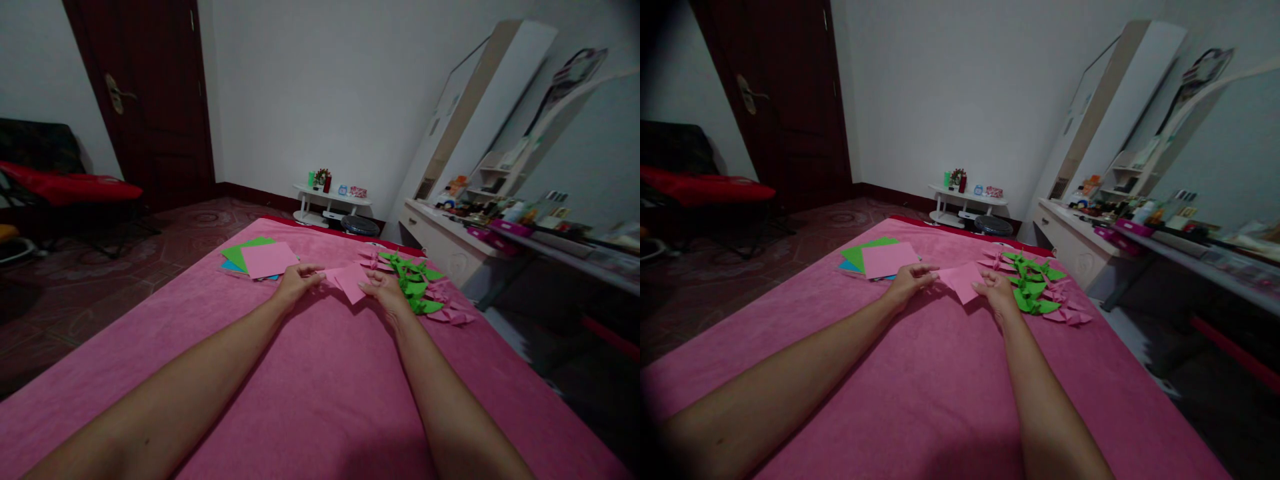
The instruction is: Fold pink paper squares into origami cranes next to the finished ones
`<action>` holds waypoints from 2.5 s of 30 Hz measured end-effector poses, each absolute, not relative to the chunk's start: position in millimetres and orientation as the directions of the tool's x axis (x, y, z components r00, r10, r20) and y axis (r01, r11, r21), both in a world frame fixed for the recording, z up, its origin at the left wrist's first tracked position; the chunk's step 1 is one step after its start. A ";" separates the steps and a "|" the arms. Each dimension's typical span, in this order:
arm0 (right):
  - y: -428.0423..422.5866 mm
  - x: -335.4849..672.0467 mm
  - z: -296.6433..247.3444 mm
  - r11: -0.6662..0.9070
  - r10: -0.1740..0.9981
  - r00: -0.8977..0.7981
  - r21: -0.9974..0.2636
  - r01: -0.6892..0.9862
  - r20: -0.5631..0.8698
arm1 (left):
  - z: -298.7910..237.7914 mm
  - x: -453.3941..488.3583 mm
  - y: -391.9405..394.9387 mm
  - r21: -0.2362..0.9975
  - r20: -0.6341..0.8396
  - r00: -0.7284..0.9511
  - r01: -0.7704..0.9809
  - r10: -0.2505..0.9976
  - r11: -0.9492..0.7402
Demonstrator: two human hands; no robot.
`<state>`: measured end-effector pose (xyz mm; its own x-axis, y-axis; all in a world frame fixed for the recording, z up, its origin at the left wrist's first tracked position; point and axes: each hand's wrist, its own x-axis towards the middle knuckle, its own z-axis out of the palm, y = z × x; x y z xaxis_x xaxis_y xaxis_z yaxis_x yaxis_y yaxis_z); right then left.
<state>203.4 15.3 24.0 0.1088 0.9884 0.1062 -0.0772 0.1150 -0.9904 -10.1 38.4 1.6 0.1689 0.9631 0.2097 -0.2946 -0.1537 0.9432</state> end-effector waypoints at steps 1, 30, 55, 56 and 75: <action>15.5 204.1 23.4 0.123 0.988 0.102 -0.990 -0.071 0.115 | 1.2 -9.9 38.5 0.945 0.224 0.168 -0.277 0.960 -0.172; 14.7 203.6 20.8 0.665 0.632 0.110 -0.610 0.430 0.767 | -4.9 -9.2 43.5 0.858 0.146 0.189 -0.514 0.971 -0.029; 5.9 198.2 20.2 0.747 0.478 -0.115 -0.334 0.574 0.871 | -10.3 -9.2 49.0 0.838 0.108 0.128 -0.546 0.986 -0.021; 5.5 197.6 20.4 0.749 0.468 -0.122 -0.320 0.580 0.875 | -9.8 -9.2 47.8 0.838 0.117 0.131 -0.545 0.984 -0.027; -14.1 166.0 49.0 0.674 0.642 -0.297 -0.336 0.658 0.707 | 4.4 -9.9 37.0 0.908 0.149 0.026 -0.398 0.988 -0.126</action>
<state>166.0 -14.1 49.0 -0.2972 0.6419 0.7069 0.6580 0.6741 -0.3356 -9.9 37.0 4.4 0.0260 0.9885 0.1491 -0.3984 -0.1265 0.9084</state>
